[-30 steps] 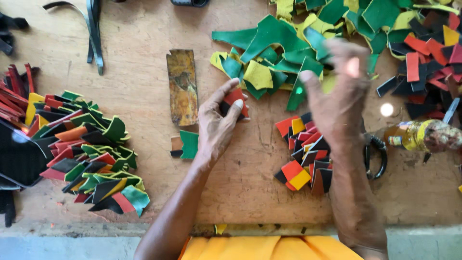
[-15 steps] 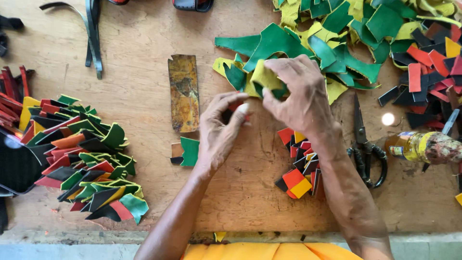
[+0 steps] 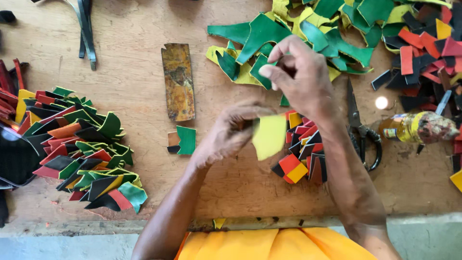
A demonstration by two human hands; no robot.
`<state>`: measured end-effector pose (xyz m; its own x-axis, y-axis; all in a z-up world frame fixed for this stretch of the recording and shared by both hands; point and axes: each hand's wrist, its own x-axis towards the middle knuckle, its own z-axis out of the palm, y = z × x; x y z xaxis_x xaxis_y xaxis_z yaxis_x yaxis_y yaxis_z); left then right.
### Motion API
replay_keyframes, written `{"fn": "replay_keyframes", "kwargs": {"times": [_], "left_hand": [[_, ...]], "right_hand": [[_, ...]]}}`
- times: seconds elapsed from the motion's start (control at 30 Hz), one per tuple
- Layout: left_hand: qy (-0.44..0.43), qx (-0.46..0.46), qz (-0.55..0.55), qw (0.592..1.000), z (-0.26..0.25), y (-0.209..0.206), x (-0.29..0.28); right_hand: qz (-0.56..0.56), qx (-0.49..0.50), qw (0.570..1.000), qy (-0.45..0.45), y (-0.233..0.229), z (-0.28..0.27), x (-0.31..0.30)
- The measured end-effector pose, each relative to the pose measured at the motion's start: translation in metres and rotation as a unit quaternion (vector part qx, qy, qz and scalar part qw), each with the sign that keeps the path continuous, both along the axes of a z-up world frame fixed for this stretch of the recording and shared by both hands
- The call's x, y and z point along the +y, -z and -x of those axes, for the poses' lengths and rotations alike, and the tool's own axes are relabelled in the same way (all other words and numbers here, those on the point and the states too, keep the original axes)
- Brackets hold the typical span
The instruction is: The person uses shears to cut small rectangular pieces from multicolored leather scraps on a wooden workbench. They repeatedly pick up scraps, cut them to size, and place the finished pieces into a growing pile on the table.
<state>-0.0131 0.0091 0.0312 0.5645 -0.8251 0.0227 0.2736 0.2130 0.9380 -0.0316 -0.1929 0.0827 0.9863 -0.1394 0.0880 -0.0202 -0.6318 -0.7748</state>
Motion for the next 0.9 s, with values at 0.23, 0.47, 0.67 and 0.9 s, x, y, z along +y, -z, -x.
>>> {"fn": "replay_keyframes", "kwargs": {"times": [0.23, 0.47, 0.67, 0.9], "left_hand": [[-0.098, 0.180, -0.052, 0.977, 0.002, 0.015, -0.001], [-0.193, 0.228, -0.036, 0.954, -0.006, 0.025, -0.006], [-0.157, 0.074, -0.087, 0.981, 0.002, 0.012, -0.004], [-0.165, 0.016, -0.015, 0.986, 0.004, 0.017, -0.006]], "right_hand": [[-0.055, -0.135, 0.989, -0.005, 0.010, 0.019, 0.005], [-0.080, -0.044, 0.994, -0.065, -0.012, 0.062, 0.017], [-0.113, -0.028, 0.991, -0.060, -0.019, 0.059, 0.020], [0.045, -0.096, 0.993, -0.050, -0.003, 0.062, 0.028]]}}
